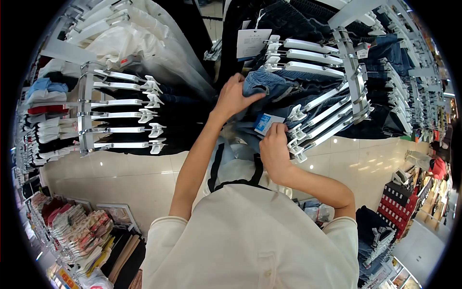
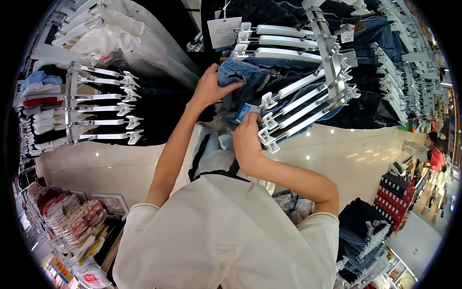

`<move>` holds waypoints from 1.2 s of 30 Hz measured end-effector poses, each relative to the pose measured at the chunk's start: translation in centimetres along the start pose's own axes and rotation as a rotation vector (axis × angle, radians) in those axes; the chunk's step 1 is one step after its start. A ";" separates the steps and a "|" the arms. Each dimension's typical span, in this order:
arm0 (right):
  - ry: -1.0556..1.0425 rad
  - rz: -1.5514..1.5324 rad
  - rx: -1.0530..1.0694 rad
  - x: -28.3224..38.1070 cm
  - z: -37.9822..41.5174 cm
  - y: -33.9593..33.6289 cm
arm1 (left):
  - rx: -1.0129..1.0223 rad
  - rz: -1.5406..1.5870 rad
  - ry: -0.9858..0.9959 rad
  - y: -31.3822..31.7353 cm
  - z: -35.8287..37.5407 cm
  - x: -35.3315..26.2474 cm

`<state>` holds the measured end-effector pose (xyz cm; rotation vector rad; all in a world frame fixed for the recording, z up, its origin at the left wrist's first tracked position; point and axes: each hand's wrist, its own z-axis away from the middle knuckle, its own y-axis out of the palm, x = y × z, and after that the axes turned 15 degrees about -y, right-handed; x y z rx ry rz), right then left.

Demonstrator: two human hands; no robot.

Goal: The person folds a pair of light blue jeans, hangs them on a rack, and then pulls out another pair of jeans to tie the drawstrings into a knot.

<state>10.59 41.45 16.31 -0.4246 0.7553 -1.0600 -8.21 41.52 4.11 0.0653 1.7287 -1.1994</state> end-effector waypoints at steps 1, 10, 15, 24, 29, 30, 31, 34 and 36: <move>0.000 -0.003 0.001 0.0 -0.1 0.0 | 0.024 0.145 0.051 -1.2 -0.4 -1.3; -0.013 -0.004 0.004 -0.2 -0.3 -0.4 | -0.062 0.392 0.038 -1.8 -3.8 -3.3; -0.032 0.016 0.020 -0.2 0.0 -0.6 | -0.150 0.462 -0.082 -1.1 -4.4 -4.0; -0.037 0.036 0.055 -0.2 0.2 -1.0 | -0.173 0.570 -0.141 -0.3 -4.6 -4.5; -0.046 0.041 0.064 -0.2 0.0 -1.1 | -0.191 0.631 -0.128 0.8 -5.0 -4.0; -0.049 0.019 0.056 -0.3 0.0 -1.1 | -0.166 0.663 -0.131 0.8 -5.0 -3.8; -0.052 -0.003 0.048 -0.4 -0.1 -1.2 | -0.141 0.695 -0.133 0.9 -5.1 -3.8; -0.056 -0.019 0.042 -0.4 -0.3 -1.2 | -0.130 0.739 -0.169 1.1 -4.9 -3.9; -0.052 -0.014 0.040 -0.3 -0.3 -1.3 | -0.144 0.749 -0.172 1.1 -4.9 -4.1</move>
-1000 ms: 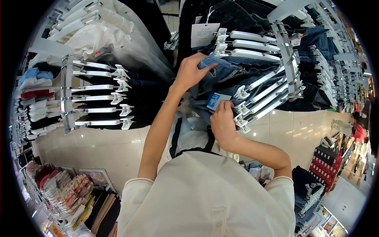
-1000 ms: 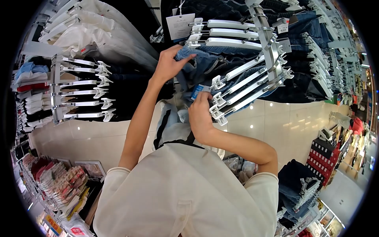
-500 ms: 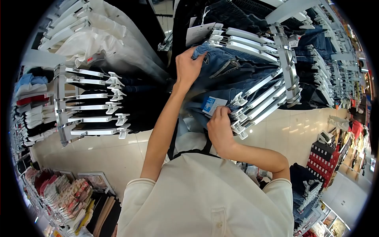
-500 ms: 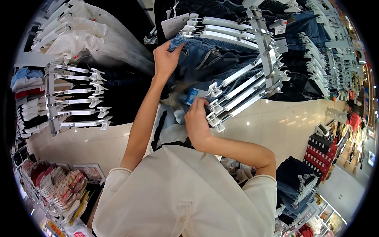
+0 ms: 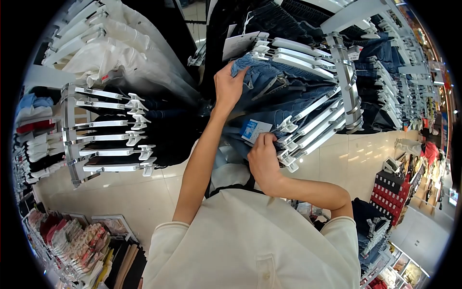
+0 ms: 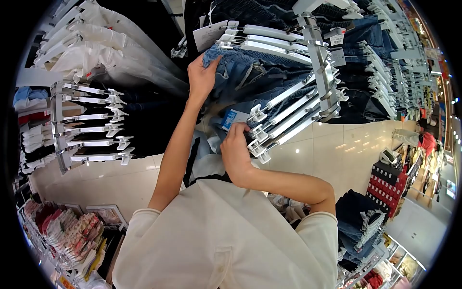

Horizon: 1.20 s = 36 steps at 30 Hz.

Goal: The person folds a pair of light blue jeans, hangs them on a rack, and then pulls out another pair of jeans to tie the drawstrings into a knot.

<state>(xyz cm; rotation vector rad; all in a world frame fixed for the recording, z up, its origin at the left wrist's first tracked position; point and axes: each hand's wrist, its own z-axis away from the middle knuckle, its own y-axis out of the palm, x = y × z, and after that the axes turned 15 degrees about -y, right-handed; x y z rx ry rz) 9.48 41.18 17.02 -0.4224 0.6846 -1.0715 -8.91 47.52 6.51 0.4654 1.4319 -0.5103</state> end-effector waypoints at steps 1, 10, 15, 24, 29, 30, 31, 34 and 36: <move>0.005 0.003 -0.001 0.0 0.0 0.0 | -0.011 0.010 0.002 0.0 0.0 -0.1; -0.038 -0.006 0.029 -0.3 0.1 -0.2 | -0.050 0.000 -0.007 0.4 0.3 -0.4; -0.001 0.003 -0.025 -0.2 0.3 0.0 | -0.111 -0.109 -0.007 -0.1 0.1 0.0; 0.001 -0.011 -0.055 -0.3 -0.4 0.4 | -0.228 -0.200 0.702 1.2 7.2 -1.3; -0.016 -0.009 -0.030 -0.1 -0.4 0.3 | 0.333 -0.219 0.414 4.1 6.2 -1.6; -0.011 -0.006 -0.028 -0.1 -0.4 0.3 | 0.370 -0.238 0.458 4.9 5.6 -1.3; -0.006 -0.004 -0.027 -0.1 -0.4 0.4 | 0.407 -0.258 0.502 5.7 5.1 -1.0; 0.020 0.010 -0.052 0.0 -0.4 0.7 | 0.466 -0.694 0.321 8.2 3.9 0.4; 0.004 0.012 -0.002 0.0 -0.4 0.5 | 0.433 -0.780 0.333 9.3 3.0 1.4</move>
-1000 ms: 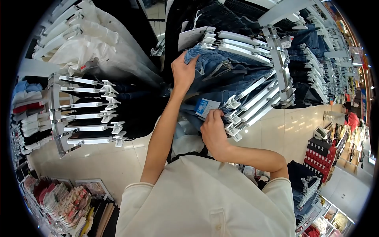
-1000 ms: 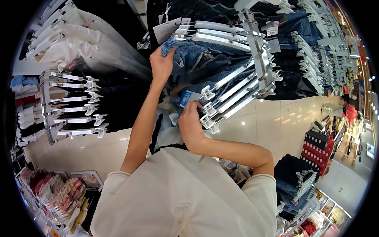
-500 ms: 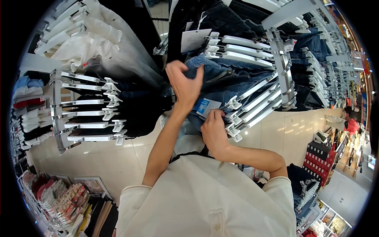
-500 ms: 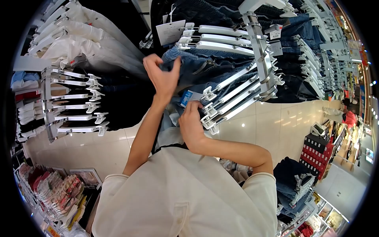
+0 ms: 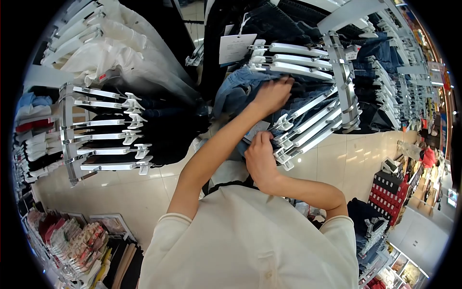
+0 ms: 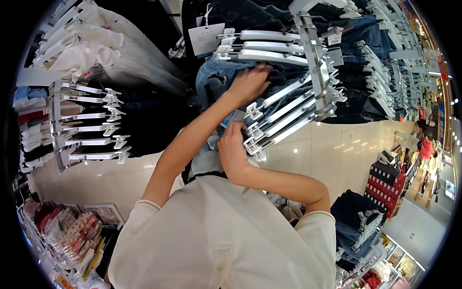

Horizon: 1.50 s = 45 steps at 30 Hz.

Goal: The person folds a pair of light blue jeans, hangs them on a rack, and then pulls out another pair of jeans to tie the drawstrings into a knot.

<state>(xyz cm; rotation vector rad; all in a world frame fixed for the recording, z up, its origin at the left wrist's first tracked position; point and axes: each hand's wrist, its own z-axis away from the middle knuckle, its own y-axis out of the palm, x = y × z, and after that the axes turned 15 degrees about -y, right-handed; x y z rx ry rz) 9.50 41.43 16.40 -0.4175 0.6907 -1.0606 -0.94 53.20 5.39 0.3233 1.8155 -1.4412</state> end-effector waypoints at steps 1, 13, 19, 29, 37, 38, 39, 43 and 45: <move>-0.022 0.010 0.047 0.0 0.0 0.0 | -0.026 -0.009 -0.002 0.3 -0.7 0.1; 0.014 0.008 0.028 0.3 0.1 0.4 | 0.188 0.120 -0.110 -1.9 -5.0 0.5; 0.057 -0.037 -0.066 0.2 0.2 0.6 | 0.494 0.612 -0.219 -4.9 -4.1 -0.1; 0.108 -0.042 -0.079 0.5 0.3 0.9 | 0.507 0.809 -0.385 -5.3 -4.3 -0.7; 0.104 -0.037 -0.105 0.3 0.8 0.7 | 0.498 0.749 -0.461 -4.9 -4.7 -1.0; 0.101 -0.038 -0.099 0.3 0.7 0.7 | 0.498 0.749 -0.460 -4.8 -4.8 -1.0; 0.097 -0.039 -0.094 0.3 0.7 0.7 | 0.499 0.754 -0.446 -5.0 -4.6 -1.3; 0.095 -0.045 -0.094 0.2 0.8 0.5 | 0.428 0.775 -0.348 -6.2 -3.7 -2.7; 0.113 -0.053 -0.110 0.3 0.7 0.6 | 0.424 0.736 -0.355 -5.7 -4.0 -2.3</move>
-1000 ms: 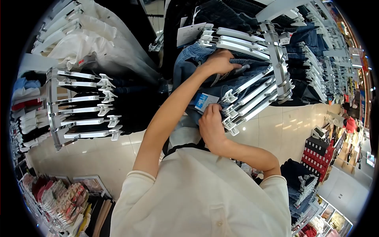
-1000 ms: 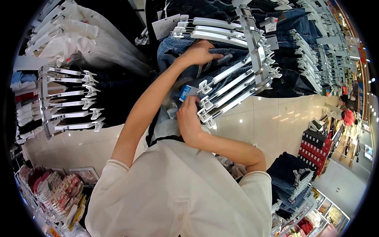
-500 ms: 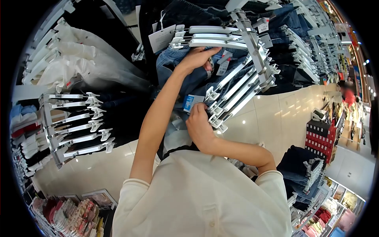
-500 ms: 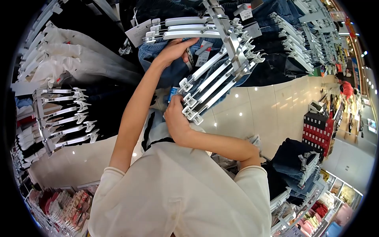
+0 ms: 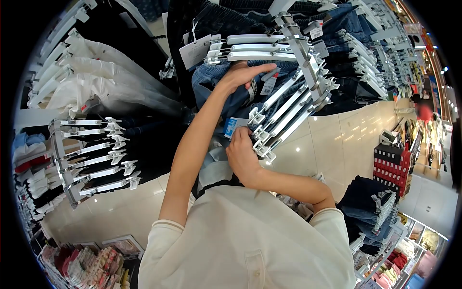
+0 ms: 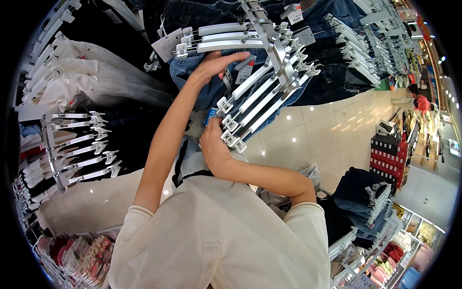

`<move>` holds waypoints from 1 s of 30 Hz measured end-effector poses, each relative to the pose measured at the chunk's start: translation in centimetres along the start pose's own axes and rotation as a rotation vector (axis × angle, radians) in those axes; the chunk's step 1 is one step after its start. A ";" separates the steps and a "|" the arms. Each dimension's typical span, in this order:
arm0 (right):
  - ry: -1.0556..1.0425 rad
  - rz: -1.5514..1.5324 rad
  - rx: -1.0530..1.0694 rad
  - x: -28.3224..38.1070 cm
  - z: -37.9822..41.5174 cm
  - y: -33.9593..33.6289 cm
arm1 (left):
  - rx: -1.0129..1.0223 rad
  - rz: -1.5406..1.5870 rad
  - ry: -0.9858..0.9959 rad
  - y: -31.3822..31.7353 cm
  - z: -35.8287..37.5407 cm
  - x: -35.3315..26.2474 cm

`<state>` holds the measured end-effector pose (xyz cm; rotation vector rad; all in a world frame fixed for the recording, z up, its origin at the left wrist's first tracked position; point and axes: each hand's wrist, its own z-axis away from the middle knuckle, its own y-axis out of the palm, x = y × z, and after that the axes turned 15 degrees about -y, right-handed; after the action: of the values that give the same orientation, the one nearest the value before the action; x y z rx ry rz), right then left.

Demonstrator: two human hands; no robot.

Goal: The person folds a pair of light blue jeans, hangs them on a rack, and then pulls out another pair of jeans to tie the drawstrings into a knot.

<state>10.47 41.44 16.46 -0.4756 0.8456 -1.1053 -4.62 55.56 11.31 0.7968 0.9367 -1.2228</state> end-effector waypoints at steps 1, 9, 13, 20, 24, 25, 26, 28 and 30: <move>0.003 -0.001 0.000 0.0 0.0 0.0 | -0.015 -0.033 -0.014 0.0 -0.3 0.2; 0.009 -0.023 -0.007 0.3 -0.3 0.2 | -0.006 -0.009 -0.060 -0.1 -0.5 0.4; 0.032 -0.004 -0.022 0.3 -0.2 0.2 | 0.001 0.030 -0.075 0.0 -0.1 0.1; 0.038 0.001 -0.034 0.3 -0.2 0.1 | -0.025 0.029 -0.111 0.3 -0.3 0.5; 0.022 -0.030 0.059 0.6 -0.5 -0.1 | -0.043 0.059 -0.126 0.5 -0.2 0.4; 0.021 -0.030 0.057 0.6 -0.5 -0.1 | -0.050 0.066 -0.149 0.5 -0.2 0.3; 0.018 -0.027 0.054 0.5 -0.4 -0.2 | -0.051 0.065 -0.149 0.4 -0.2 0.3; 0.015 -0.025 0.051 0.5 -0.3 -0.2 | -0.034 0.080 -0.157 0.4 -0.2 0.2; 0.017 -0.026 0.044 0.5 -0.3 -0.2 | -0.022 0.090 -0.143 0.5 0.0 0.0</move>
<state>10.25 40.94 16.24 -0.4420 0.8300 -1.1508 -4.14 55.59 11.29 0.7169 0.7882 -1.1728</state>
